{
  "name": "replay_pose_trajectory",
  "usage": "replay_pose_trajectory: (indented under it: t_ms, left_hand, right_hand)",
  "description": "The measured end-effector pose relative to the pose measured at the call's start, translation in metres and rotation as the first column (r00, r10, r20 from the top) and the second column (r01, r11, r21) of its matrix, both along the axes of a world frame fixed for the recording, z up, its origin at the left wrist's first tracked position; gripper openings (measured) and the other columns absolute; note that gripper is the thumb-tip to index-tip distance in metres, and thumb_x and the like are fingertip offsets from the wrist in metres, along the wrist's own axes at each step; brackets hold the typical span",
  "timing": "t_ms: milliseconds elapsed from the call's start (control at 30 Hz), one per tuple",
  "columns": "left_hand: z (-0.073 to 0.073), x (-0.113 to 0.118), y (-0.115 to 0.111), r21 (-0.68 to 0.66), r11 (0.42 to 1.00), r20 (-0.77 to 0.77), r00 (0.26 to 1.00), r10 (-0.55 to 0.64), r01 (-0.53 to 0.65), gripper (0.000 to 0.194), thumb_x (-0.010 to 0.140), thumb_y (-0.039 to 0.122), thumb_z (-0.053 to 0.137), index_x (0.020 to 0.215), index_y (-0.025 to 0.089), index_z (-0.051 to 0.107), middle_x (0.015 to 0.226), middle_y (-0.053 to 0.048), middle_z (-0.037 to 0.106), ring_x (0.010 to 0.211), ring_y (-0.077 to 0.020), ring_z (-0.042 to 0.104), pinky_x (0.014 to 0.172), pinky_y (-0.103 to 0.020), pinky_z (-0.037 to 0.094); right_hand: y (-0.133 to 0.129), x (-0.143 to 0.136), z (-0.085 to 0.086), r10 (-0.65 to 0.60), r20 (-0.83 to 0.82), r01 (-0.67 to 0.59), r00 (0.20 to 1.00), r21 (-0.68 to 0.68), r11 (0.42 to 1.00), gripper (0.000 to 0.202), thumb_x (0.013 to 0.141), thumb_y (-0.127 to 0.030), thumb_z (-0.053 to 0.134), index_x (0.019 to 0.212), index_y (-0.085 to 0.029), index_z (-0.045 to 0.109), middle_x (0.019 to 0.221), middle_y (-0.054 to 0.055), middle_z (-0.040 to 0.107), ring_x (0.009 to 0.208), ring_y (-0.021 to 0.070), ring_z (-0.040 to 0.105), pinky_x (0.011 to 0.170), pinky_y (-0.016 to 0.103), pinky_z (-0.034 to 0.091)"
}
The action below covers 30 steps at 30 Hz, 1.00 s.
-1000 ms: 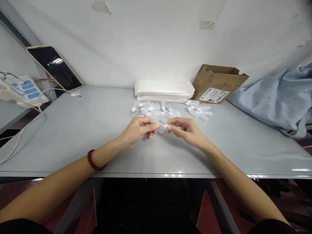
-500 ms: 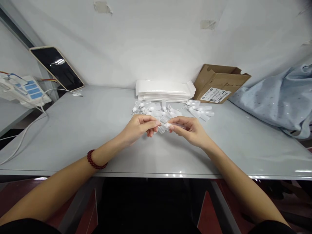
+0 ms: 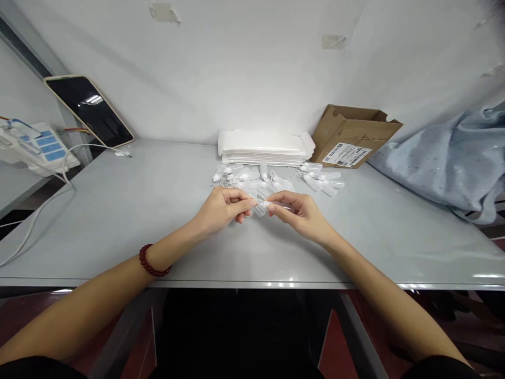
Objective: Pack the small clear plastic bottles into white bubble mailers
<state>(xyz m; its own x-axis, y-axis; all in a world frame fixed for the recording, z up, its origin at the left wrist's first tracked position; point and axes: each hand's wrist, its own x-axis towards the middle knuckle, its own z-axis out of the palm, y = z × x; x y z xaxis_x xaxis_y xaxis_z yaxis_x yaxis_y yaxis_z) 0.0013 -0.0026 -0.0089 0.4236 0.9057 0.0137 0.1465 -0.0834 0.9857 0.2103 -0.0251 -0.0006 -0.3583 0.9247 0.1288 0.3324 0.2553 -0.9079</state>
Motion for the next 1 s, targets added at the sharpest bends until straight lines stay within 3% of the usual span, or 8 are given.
replay_pose_trajectory:
  t_ms: [500, 667, 767, 867, 933, 1000]
  left_hand:
    - [-0.002, 0.002, -0.001, 0.007, 1.0, -0.019, 1.0, -0.002, 0.002, 0.022, 0.082, 0.03, 0.064, 0.067, 0.014, 0.064, 0.061, 0.001, 0.059, 0.05, -0.0074, 0.051, 0.051, -0.022, 0.04]
    - [-0.002, 0.006, -0.003, -0.018, 0.999, 0.016, 0.999, 0.05, -0.049, 0.023, 0.084, 0.032, 0.062, 0.068, 0.015, 0.062, 0.055, 0.002, 0.056, 0.049, -0.0078, 0.05, 0.051, -0.022, 0.04]
    - [-0.002, 0.008, -0.003, -0.054, 0.993, 0.065, 0.992, 0.104, -0.101, 0.019, 0.086, 0.032, 0.059, 0.079, 0.015, 0.063, 0.062, 0.002, 0.059, 0.049, -0.0077, 0.051, 0.05, -0.022, 0.041]
    - [-0.002, 0.008, -0.001, -0.101, 0.981, 0.09, 0.98, 0.177, -0.168, 0.017, 0.087, 0.029, 0.056, 0.09, 0.014, 0.063, 0.064, 0.001, 0.059, 0.048, -0.0081, 0.052, 0.048, -0.022, 0.041]
    - [0.0, 0.008, 0.0, -0.116, 0.973, 0.103, 0.972, 0.212, -0.2, 0.014, 0.086, 0.024, 0.056, 0.09, 0.013, 0.063, 0.064, 0.001, 0.059, 0.047, -0.0079, 0.052, 0.048, -0.022, 0.04]
    - [0.002, 0.007, 0.0, -0.117, 0.972, 0.115, 0.969, 0.219, -0.206, 0.012, 0.084, 0.021, 0.055, 0.088, 0.013, 0.064, 0.063, 0.001, 0.059, 0.047, -0.0076, 0.052, 0.048, -0.022, 0.041]
  right_hand:
    - [0.001, -0.002, -0.005, -0.011, -0.023, 0.01, 1.0, -0.016, 1.0, 0.022, 0.087, -0.033, 0.06, 0.094, -0.014, 0.067, 0.076, 0.003, 0.067, 0.06, 0.0094, 0.052, 0.053, 0.024, 0.038]
    - [0.004, -0.003, -0.005, -0.03, -0.066, 0.027, 0.997, -0.032, 0.999, 0.024, 0.085, -0.037, 0.061, 0.092, -0.014, 0.066, 0.076, 0.003, 0.066, 0.059, 0.0095, 0.051, 0.053, 0.024, 0.038]
    - [0.009, -0.001, -0.008, -0.104, -0.09, 0.103, 0.99, -0.016, 0.995, 0.028, 0.085, -0.041, 0.061, 0.094, -0.015, 0.065, 0.079, 0.003, 0.066, 0.057, 0.0089, 0.049, 0.051, 0.024, 0.037]
    - [0.017, 0.004, -0.015, -0.241, -0.081, 0.243, 0.967, 0.017, 0.97, 0.037, 0.087, -0.045, 0.056, 0.107, -0.015, 0.064, 0.082, 0.004, 0.067, 0.055, 0.0099, 0.048, 0.052, 0.026, 0.039]
    - [0.022, 0.009, -0.02, -0.323, -0.021, 0.324, 0.946, 0.059, 0.944, 0.046, 0.087, -0.045, 0.055, 0.121, -0.015, 0.06, 0.082, 0.005, 0.068, 0.058, 0.0129, 0.052, 0.056, 0.03, 0.043]
    - [0.026, 0.012, -0.025, -0.354, 0.017, 0.35, 0.935, 0.105, 0.931, 0.053, 0.085, -0.044, 0.057, 0.131, -0.017, 0.055, 0.096, 0.008, 0.07, 0.07, 0.0177, 0.06, 0.066, 0.036, 0.049]
